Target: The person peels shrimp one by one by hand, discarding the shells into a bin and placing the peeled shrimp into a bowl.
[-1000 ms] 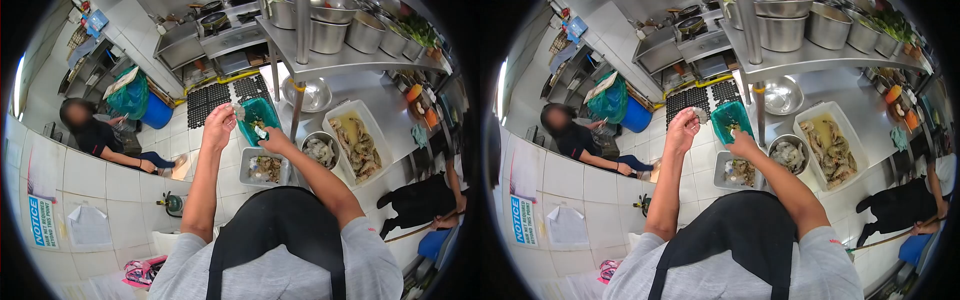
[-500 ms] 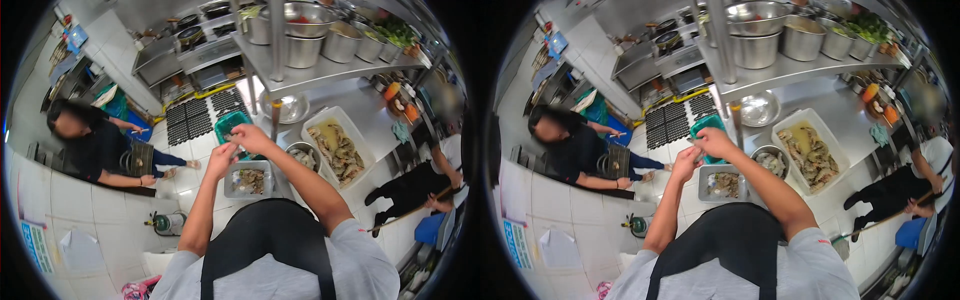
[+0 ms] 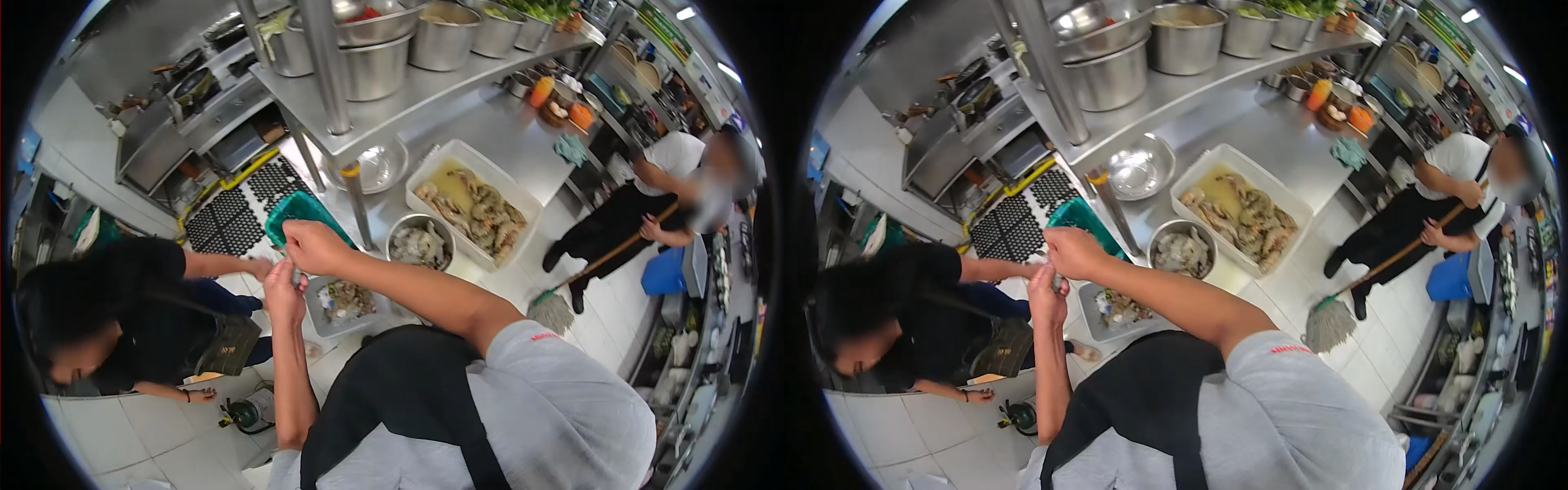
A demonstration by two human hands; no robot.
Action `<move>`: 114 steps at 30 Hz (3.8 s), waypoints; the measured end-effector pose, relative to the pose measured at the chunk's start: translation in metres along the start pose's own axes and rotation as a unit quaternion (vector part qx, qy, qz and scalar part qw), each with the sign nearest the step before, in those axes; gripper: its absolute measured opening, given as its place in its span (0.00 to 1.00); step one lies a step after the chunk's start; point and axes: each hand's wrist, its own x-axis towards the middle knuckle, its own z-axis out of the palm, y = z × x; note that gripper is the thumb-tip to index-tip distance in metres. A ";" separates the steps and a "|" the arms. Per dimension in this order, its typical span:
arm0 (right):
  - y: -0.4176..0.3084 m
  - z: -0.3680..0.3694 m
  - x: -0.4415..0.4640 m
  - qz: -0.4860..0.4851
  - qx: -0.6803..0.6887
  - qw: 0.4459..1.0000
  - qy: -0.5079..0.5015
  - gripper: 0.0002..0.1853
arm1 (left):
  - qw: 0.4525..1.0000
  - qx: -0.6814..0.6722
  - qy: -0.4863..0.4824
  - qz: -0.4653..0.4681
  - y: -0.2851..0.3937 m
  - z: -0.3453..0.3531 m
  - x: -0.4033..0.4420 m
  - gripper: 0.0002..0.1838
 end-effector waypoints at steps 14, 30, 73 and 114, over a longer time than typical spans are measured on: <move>0.007 -0.091 -0.066 0.014 -0.064 0.976 -0.210 0.19 | 0.955 0.162 0.103 0.228 0.014 0.109 -0.058 0.18; 0.145 -0.445 -0.062 0.206 0.064 0.974 0.067 0.14 | 0.839 0.518 0.018 0.167 -0.076 0.247 -0.039 0.14; 0.210 -0.424 -0.063 0.166 -0.426 0.842 -0.287 0.11 | 0.713 0.668 -0.016 0.212 -0.140 0.230 -0.034 0.14; 0.203 -0.391 -0.095 0.142 -0.394 0.906 -0.057 0.15 | 0.727 0.652 0.009 0.213 -0.140 0.228 -0.038 0.14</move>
